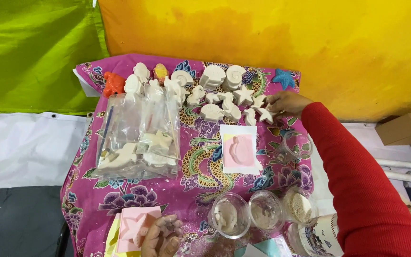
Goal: Demolding small plaster figures and cleaning excess material from their edges by hand.
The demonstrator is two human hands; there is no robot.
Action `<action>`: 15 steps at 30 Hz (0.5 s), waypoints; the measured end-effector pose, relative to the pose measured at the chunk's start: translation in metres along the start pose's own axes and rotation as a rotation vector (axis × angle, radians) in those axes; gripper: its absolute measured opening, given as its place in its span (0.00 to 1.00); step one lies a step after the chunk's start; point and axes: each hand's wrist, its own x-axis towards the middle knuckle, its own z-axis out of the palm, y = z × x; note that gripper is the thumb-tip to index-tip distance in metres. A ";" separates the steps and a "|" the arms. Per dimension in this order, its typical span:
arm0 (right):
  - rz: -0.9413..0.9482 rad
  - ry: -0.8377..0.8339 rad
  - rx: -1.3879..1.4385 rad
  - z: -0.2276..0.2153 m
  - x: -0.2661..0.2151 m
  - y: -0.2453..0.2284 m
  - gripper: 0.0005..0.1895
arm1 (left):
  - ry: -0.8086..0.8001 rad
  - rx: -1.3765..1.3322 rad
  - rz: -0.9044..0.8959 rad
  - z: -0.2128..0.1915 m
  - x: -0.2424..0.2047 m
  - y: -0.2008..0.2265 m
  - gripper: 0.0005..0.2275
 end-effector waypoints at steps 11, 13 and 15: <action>0.034 -0.024 0.047 0.002 0.017 0.011 0.10 | 0.081 -0.068 -0.137 0.003 -0.003 0.005 0.23; 0.025 -0.018 0.084 0.004 0.012 0.004 0.10 | 0.082 -0.049 -0.130 0.004 -0.002 0.005 0.23; 0.059 0.055 -0.066 0.011 -0.008 -0.013 0.12 | 0.027 -0.057 -0.093 0.002 -0.001 0.003 0.23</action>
